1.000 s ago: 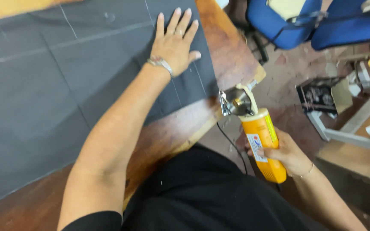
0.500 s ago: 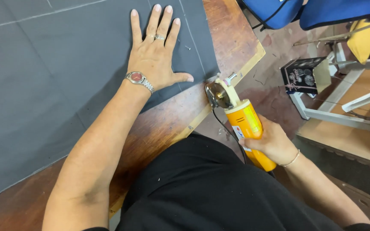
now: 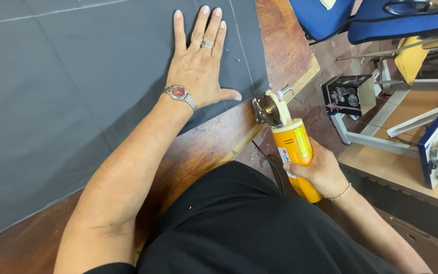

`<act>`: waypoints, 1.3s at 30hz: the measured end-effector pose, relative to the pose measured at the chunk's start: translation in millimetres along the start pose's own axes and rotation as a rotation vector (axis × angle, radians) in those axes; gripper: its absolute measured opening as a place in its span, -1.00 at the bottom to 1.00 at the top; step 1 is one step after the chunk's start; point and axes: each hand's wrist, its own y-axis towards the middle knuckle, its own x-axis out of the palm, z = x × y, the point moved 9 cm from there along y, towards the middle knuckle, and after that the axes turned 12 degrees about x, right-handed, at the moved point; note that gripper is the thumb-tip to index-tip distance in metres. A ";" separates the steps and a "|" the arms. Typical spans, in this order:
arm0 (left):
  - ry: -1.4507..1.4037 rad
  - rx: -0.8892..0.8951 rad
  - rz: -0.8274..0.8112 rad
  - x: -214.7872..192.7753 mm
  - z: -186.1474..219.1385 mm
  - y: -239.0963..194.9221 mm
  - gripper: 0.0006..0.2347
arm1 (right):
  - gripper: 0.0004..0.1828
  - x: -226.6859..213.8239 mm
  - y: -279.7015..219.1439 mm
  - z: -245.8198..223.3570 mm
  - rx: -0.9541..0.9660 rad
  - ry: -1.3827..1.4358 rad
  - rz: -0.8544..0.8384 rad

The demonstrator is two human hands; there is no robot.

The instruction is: Cutting fabric pieces along marked lines using an electric rotary cutter.

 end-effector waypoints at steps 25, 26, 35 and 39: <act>-0.011 -0.007 0.022 -4.7 0.5 -1.1 0.23 | -0.30 -2.6 19.2 -33.0 -0.138 0.033 0.043; -0.014 -0.007 0.028 -5.3 0.4 -1.2 0.23 | -0.30 -3.8 20.5 -34.4 -0.137 0.032 0.055; 0.004 -0.020 0.015 -4.2 -0.7 -0.4 0.25 | -0.34 -8.3 21.7 -53.8 -0.144 -0.004 0.066; 0.001 -0.038 0.018 -5.6 -1.7 -1.0 0.27 | -0.33 -9.4 24.4 -60.0 -0.139 0.002 0.054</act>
